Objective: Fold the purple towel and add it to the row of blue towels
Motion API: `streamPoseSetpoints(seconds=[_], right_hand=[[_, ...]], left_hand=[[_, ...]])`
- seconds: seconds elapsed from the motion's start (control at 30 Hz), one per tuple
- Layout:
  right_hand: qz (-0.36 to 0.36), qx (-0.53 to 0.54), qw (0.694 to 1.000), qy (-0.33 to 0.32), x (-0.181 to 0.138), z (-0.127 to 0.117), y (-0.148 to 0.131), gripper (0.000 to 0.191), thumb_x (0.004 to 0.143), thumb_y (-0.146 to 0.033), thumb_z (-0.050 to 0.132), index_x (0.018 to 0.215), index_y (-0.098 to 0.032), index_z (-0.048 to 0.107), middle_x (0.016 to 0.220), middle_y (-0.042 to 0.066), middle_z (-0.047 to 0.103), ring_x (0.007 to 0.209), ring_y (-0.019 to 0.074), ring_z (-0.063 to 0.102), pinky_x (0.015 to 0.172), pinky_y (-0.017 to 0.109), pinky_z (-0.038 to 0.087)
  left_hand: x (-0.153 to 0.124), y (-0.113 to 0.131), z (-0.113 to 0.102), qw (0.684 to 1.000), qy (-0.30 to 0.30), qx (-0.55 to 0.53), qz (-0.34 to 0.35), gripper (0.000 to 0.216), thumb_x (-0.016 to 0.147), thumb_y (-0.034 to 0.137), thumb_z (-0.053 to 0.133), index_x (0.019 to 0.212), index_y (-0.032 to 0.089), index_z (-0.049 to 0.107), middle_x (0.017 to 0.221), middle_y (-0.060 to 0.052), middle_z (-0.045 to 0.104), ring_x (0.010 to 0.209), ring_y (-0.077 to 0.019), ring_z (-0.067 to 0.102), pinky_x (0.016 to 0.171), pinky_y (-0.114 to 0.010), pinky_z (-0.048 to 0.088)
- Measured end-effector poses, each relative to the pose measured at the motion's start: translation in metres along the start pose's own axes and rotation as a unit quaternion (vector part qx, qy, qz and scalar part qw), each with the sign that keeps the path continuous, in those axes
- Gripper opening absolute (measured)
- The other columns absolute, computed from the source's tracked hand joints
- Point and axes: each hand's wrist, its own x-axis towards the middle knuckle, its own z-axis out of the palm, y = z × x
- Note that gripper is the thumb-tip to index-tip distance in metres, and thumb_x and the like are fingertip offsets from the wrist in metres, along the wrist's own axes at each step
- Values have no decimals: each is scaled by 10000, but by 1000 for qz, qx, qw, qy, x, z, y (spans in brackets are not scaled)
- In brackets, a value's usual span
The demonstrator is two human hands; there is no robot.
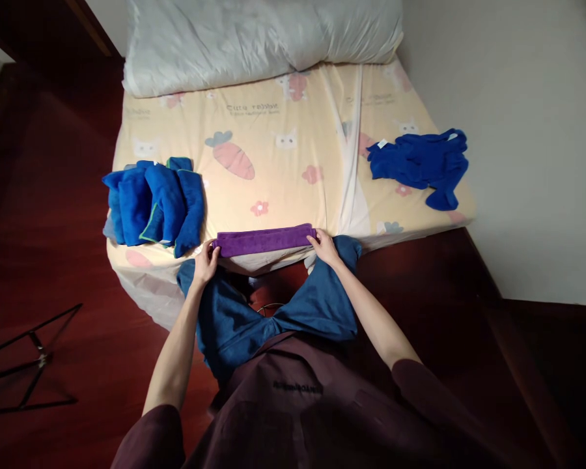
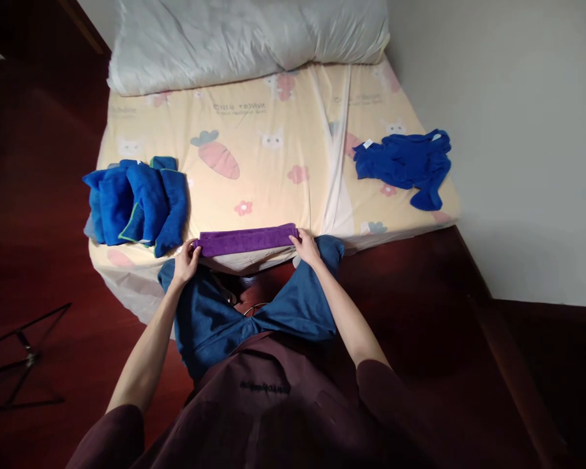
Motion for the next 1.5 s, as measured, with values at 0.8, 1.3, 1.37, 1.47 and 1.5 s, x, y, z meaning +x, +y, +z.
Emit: streamPoseSetpoints(seconds=[0.8, 1.3, 1.37, 1.47, 1.5], right_hand=[[-93, -174, 978, 65, -13, 5, -11, 568, 1025, -252, 467, 1590, -197, 446, 1608, 159, 481, 1491, 328, 457, 1250, 559, 361], [-172, -243, 949, -105, -22, 9, -20, 652, 1060, -329, 434, 1671, -154, 291, 1732, 118, 257, 1622, 282, 234, 1317, 563, 229], [-159, -247, 951, -92, -23, 8, -14, 657, 1052, -323, 441, 1668, -146, 295, 1721, 136, 283, 1615, 296, 254, 1312, 580, 223], [-139, -249, 955, -79, -24, 4, -4, 656, 1038, -324, 455, 1647, -115, 332, 1697, 177, 332, 1601, 316, 290, 1305, 593, 233], [-128, -250, 957, -76, -25, 2, -1, 657, 1030, -324, 465, 1635, -95, 349, 1682, 198, 356, 1595, 327, 302, 1300, 598, 244]], left_hand=[[-4, 1, 6, 984, 39, 129, 116, 456, 1036, 310, 447, 1466, 211, 561, 1492, -181, 577, 1400, -319, 533, 1170, -522, 419], [-10, 18, 22, 956, -128, 157, 213, 724, 936, 162, 418, 1654, 133, 328, 1693, -140, 340, 1599, -290, 267, 1312, -555, 235], [-8, 17, 22, 958, -123, 157, 206, 775, 893, 136, 440, 1657, 124, 312, 1694, -154, 334, 1601, -299, 261, 1311, -564, 234], [-10, 21, 23, 964, -105, 149, 194, 817, 855, 122, 484, 1652, 106, 303, 1691, -182, 332, 1600, -324, 257, 1312, -585, 225], [-14, 24, 23, 969, -88, 141, 183, 813, 857, 128, 497, 1646, 96, 303, 1693, -195, 322, 1604, -332, 244, 1312, -590, 226]])
